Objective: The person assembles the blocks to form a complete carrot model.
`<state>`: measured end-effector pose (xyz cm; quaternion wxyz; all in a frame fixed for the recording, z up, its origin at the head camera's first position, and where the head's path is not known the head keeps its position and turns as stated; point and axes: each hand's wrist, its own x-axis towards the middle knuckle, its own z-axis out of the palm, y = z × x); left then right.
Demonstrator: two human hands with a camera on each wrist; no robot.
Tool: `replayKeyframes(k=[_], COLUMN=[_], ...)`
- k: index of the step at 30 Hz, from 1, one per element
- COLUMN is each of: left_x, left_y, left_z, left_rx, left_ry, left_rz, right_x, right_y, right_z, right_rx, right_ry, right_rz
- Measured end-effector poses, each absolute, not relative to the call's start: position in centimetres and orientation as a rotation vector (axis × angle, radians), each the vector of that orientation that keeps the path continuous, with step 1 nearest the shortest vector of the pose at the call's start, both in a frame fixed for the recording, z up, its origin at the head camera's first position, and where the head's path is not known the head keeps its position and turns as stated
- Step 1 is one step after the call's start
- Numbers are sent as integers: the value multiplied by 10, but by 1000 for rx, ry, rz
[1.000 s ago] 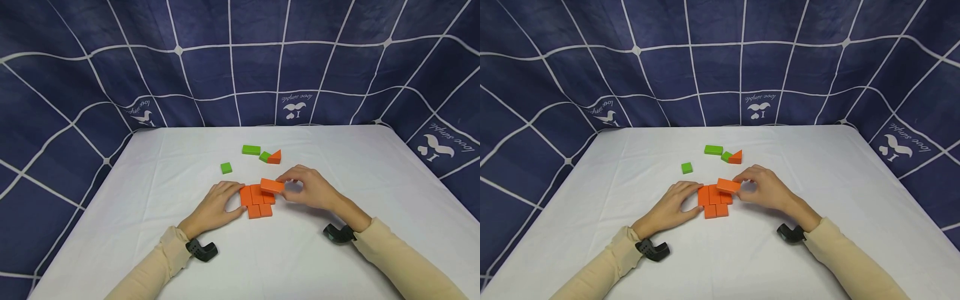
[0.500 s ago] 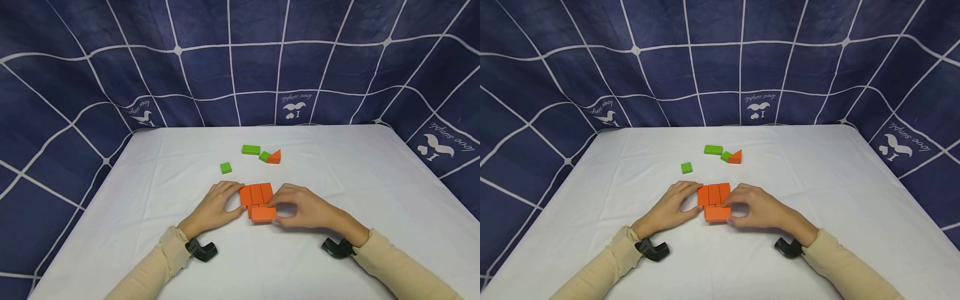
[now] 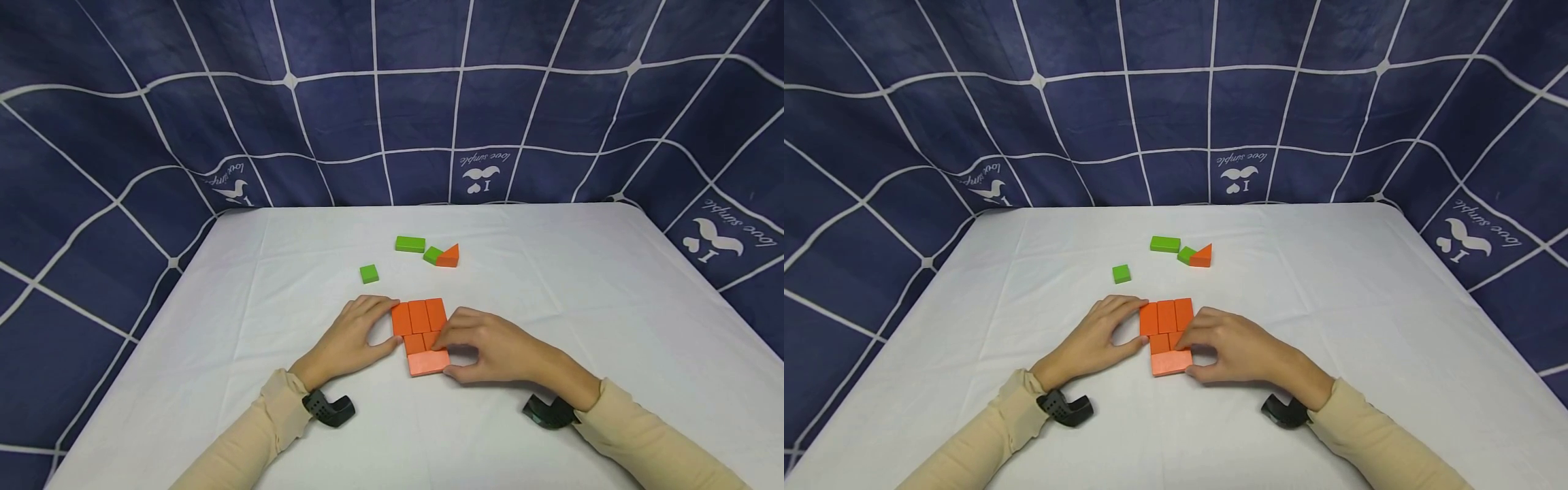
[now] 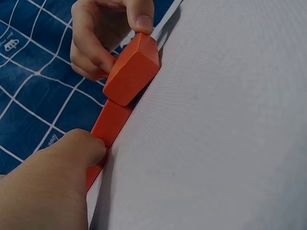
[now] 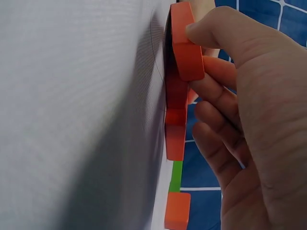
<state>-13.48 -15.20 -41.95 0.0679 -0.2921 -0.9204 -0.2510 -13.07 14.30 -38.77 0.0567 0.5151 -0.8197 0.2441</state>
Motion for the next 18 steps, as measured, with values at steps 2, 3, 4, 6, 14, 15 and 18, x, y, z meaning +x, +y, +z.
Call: replayKeyframes(k=[2,3,4,6,14,15,18], left_x=[-135,-135,-135,-134,-134,-134,-134], left_y=[-152,-152,-152,-152,-152,-152,-152], left_z=[-420,-420,-420,-420,-419,-419,-419], left_rx=[-882,-882,-881,-880,-877,-876,-875], left_ry=[-2767,-2765,-2765,-2767,-2775,-2775,-2777], left_rz=[-755,-754,-754,-754,-749,-749,-749], right_x=[-130,-130,-130,-129,-128,-128,-128], right_y=[143,143,143,143,142,142,142], right_z=[-388,-388,-388,-387,-386,-386,-386], right_rx=[1557,1551,1545,1533,1510,1505,1486], right_ry=[-2497,-2506,-2518,-2539,-2578,-2585,-2604], right_rz=[709,691,674,643,607,603,595])
